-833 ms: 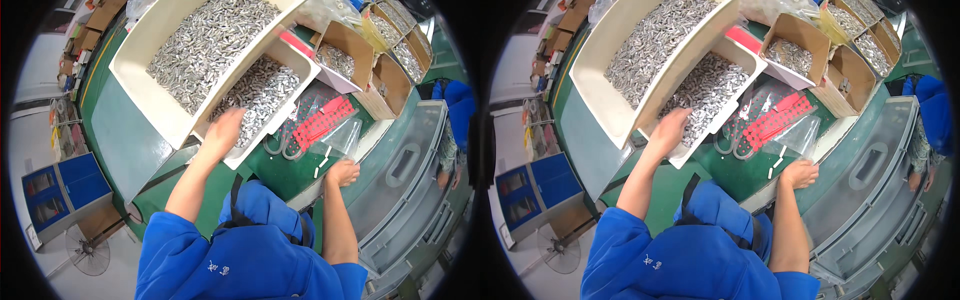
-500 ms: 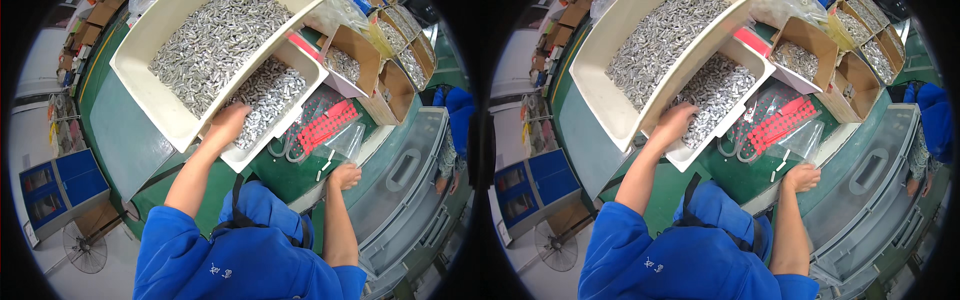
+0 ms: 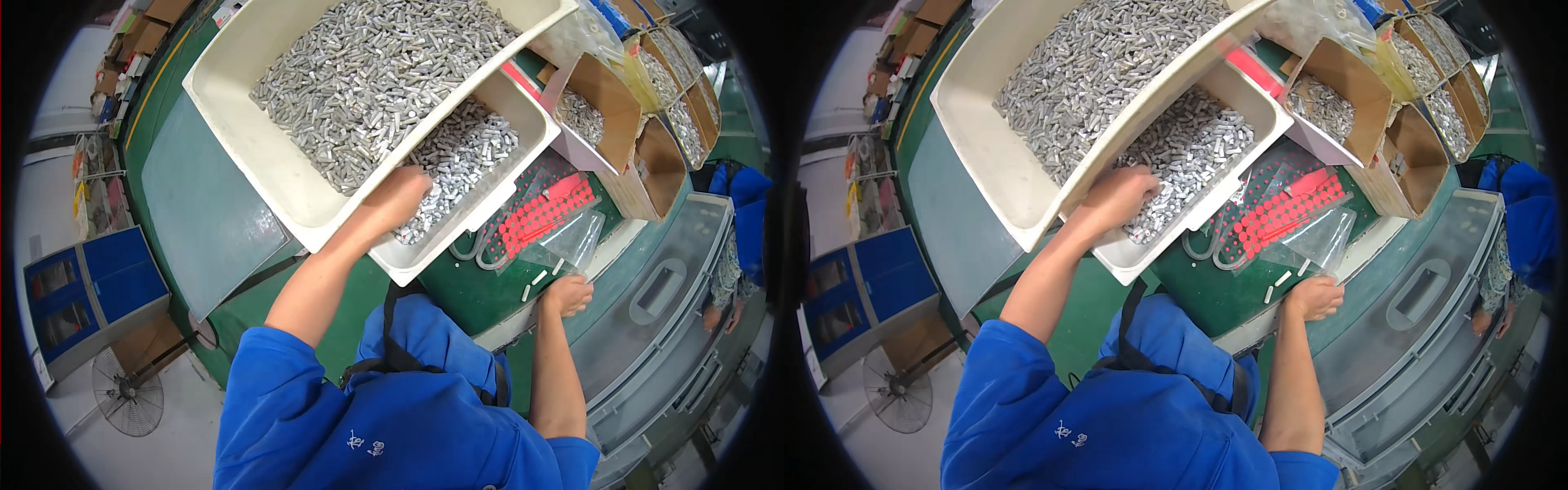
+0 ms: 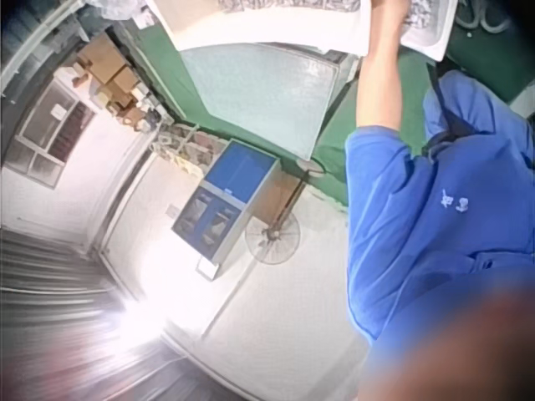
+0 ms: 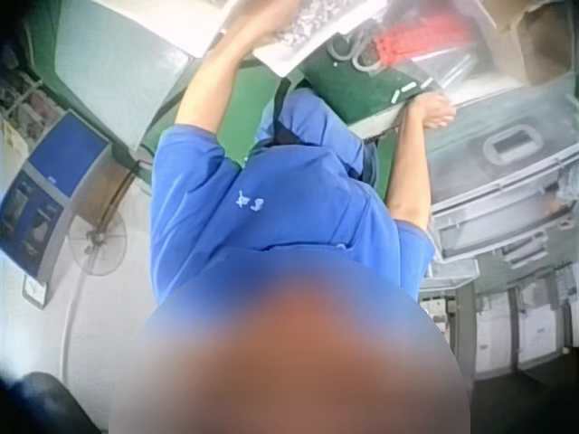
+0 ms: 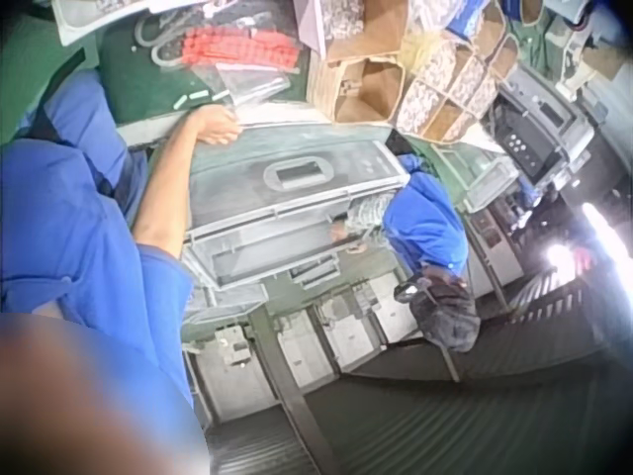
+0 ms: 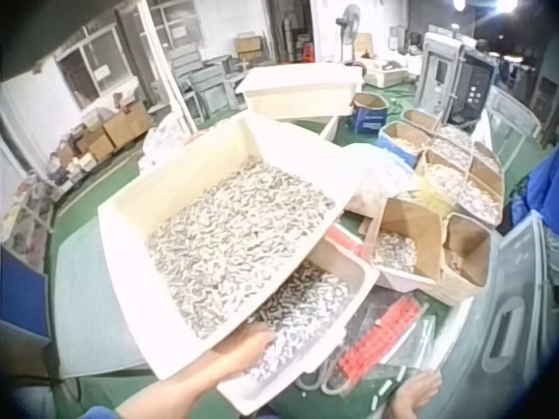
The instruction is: Manually assembling and inspecting metal enclosure boxes at a factory workbench.
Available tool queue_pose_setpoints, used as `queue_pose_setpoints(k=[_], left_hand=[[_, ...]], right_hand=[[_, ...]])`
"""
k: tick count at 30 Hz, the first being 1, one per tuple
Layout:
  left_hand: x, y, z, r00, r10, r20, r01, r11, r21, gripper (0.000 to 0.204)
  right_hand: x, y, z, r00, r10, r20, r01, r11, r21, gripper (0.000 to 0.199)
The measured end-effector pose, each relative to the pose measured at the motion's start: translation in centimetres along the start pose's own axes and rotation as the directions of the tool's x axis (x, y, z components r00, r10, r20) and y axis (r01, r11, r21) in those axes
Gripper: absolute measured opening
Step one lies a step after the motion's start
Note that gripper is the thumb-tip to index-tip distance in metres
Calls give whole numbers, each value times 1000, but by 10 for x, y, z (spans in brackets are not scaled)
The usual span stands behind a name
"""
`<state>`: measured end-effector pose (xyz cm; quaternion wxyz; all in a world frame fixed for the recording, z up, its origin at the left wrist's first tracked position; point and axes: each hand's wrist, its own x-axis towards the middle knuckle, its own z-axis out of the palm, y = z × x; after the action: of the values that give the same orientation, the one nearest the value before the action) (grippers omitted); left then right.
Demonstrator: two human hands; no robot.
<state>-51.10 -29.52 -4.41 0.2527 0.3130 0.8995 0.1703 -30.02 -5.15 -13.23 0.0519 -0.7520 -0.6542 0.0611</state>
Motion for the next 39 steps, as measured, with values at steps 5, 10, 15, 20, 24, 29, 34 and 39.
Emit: queue_pose_setpoints(k=[5,10,15,20,24,29,34,39], left_hand=[[-7,0,-5,998,-17,67,18,1000,-6,6],[-9,-13,-11,999,20,50,-18,999,-44,6],[-15,-31,-16,996,-15,-84,11,999,-47,11],[-11,-34,-20,996,-17,-83,16,1000,-21,15],[-6,-32,-14,979,-49,-200,43,998,-37,18],[7,-15,-13,974,-59,-217,44,996,-74,20],[47,-5,-12,981,-53,-184,36,995,-96,19],[77,-7,-1,959,-52,-280,33,997,-72,20]], right_hand=[[1,0,0,1000,10,8,-10,1000,-3,43],[1,0,1,1000,-5,-1,5,1000,-11,42],[1,0,1,1000,-9,-14,9,1000,-14,40],[-1,0,1,999,-21,-25,21,1000,-2,40],[1,2,3,999,-32,-33,31,999,-8,39],[0,2,3,999,-39,-35,38,999,-21,39],[1,2,3,998,-42,-36,41,999,-16,39],[-1,1,1,999,-40,-31,40,999,-2,39]])
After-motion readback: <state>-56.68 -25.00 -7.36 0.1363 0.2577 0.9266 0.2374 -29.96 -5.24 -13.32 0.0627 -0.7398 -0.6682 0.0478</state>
